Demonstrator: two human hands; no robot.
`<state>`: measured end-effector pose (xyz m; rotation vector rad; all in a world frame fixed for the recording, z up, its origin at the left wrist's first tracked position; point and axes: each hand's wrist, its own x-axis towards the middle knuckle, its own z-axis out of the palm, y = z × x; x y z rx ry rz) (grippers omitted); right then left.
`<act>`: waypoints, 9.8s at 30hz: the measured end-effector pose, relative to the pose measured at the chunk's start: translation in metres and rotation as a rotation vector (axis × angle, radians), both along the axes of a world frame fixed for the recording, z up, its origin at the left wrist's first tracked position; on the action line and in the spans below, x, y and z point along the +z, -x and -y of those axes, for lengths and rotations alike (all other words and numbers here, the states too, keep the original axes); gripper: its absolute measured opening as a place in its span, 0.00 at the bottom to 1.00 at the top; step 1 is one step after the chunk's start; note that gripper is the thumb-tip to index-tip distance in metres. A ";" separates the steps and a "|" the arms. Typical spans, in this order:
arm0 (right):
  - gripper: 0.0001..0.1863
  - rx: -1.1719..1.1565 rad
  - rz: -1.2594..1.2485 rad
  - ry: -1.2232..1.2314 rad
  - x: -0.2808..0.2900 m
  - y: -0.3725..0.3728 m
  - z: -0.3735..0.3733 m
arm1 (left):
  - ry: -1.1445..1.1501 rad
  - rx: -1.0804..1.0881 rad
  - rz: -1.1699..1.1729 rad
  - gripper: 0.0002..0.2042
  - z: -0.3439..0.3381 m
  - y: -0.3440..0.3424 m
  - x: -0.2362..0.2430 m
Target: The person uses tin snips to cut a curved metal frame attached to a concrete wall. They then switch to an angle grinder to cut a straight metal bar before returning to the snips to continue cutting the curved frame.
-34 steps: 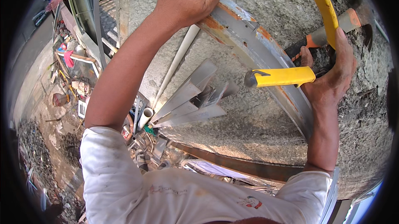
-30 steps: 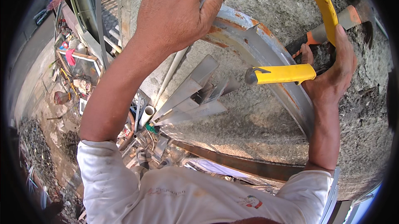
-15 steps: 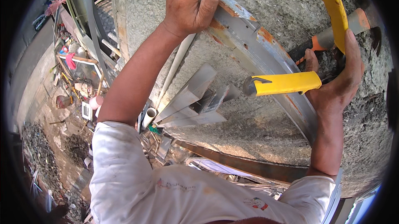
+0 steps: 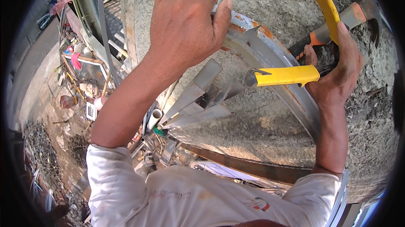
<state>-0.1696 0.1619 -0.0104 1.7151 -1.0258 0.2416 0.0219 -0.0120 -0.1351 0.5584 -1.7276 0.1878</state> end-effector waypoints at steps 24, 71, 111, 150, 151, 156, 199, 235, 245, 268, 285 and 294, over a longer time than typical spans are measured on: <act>0.45 0.066 0.038 -0.019 -0.001 -0.001 -0.001 | -0.078 -0.008 0.098 0.17 -0.020 0.000 0.005; 0.45 -0.190 -0.005 -0.080 0.002 -0.002 -0.005 | 0.282 -0.235 -0.242 0.18 0.059 0.048 -0.008; 0.47 -0.148 0.016 -0.090 0.004 0.001 -0.011 | 0.338 -0.176 -0.410 0.20 0.037 0.021 -0.020; 0.49 -0.072 0.032 -0.112 -0.001 0.008 -0.013 | -0.834 -0.565 -0.467 0.19 0.029 -0.022 -0.015; 0.49 -0.036 0.031 -0.098 -0.001 0.007 -0.012 | -0.796 -0.574 -0.460 0.18 0.036 -0.022 -0.019; 0.49 -0.060 0.038 -0.094 -0.003 0.005 -0.011 | -0.685 -0.291 -0.333 0.18 0.077 -0.016 -0.029; 0.48 -0.079 0.040 -0.120 0.001 0.006 -0.014 | -0.413 -0.352 -0.508 0.18 0.075 0.007 -0.027; 0.49 -0.079 0.069 -0.110 0.000 0.005 -0.008 | -0.533 -0.077 -0.475 0.25 -0.014 -0.019 -0.021; 0.49 -0.019 0.037 -0.125 0.003 0.005 -0.006 | -0.239 -0.121 -0.536 0.19 0.099 0.035 -0.020; 0.50 0.005 0.047 -0.113 -0.003 0.003 -0.010 | -0.587 -0.263 -0.588 0.21 -0.014 -0.014 -0.024; 0.49 -0.031 0.055 -0.125 -0.002 0.001 -0.008 | -0.361 -0.214 -0.583 0.15 0.092 0.040 -0.027; 0.49 -0.031 0.056 -0.138 -0.001 0.004 -0.011 | -0.629 -0.496 -0.594 0.16 0.045 -0.014 -0.024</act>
